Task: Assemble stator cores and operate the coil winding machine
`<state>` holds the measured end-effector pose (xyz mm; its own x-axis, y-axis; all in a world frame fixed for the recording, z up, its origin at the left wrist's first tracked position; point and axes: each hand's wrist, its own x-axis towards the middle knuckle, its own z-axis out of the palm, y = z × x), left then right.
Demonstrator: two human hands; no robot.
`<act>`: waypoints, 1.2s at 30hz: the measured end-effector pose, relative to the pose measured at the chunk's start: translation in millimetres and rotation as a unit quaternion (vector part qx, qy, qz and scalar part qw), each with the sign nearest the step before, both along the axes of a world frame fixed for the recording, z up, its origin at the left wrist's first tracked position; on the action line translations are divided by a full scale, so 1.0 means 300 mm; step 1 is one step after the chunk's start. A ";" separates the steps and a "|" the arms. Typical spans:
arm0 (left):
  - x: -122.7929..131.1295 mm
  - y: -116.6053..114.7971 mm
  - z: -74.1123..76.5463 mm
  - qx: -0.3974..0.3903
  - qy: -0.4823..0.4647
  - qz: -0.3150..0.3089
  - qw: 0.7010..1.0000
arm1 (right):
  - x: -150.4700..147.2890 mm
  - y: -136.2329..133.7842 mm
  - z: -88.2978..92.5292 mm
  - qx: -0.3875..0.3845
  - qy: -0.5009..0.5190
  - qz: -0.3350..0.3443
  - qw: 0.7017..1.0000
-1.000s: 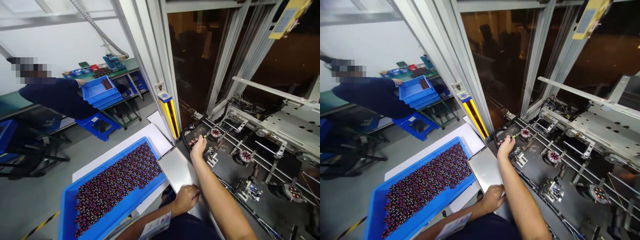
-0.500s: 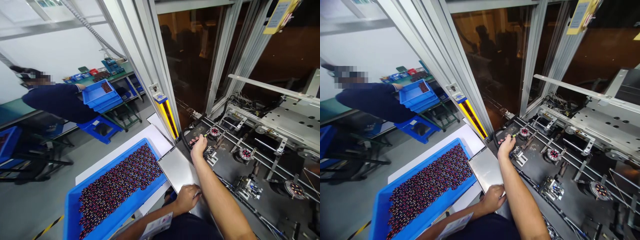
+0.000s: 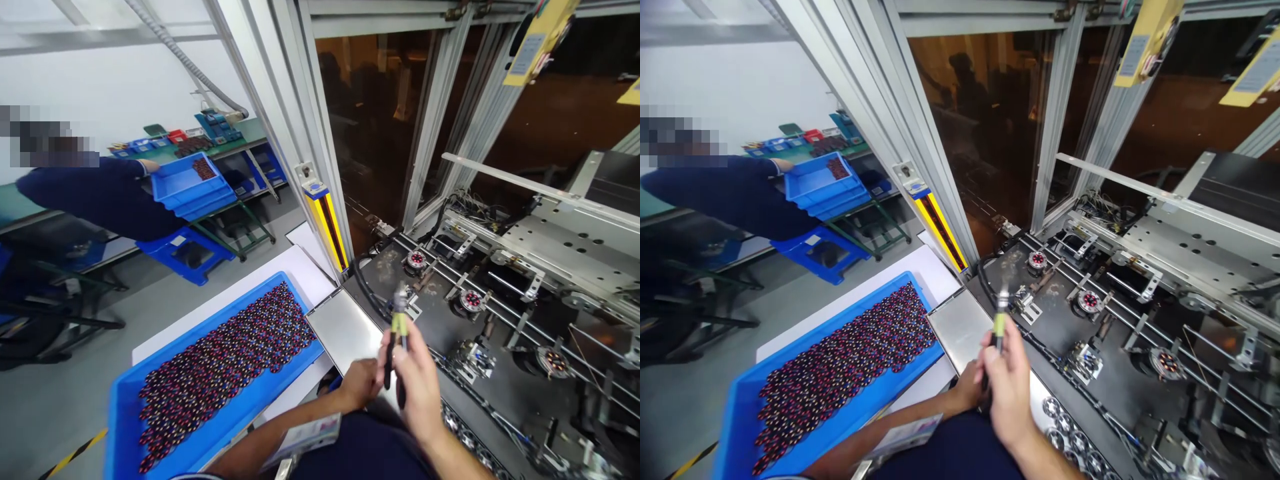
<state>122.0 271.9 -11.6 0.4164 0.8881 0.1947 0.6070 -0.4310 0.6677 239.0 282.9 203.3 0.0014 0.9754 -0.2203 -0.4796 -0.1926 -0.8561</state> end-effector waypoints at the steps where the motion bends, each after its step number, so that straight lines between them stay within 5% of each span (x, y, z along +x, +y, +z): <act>1: -0.002 -0.003 0.002 -0.004 0.006 -0.010 1.000 | 0.045 0.007 -0.037 -0.020 -0.013 -0.049 0.999; 6: -0.010 -0.011 0.003 -0.012 0.041 -0.036 0.998 | 0.188 0.134 -0.233 -0.108 -0.026 -0.215 0.970; 9: -0.012 -0.012 0.002 -0.011 0.059 -0.038 0.997 | 0.204 0.185 -0.286 -0.135 -0.008 -0.267 0.954; 20: -0.014 -0.013 0.005 -0.003 0.085 -0.041 0.996 | 0.208 0.239 -0.291 -0.155 0.069 -0.339 0.925; 36: -0.015 -0.014 0.001 -0.005 0.068 -0.037 0.997 | 0.214 0.236 -0.284 -0.144 0.065 -0.334 0.929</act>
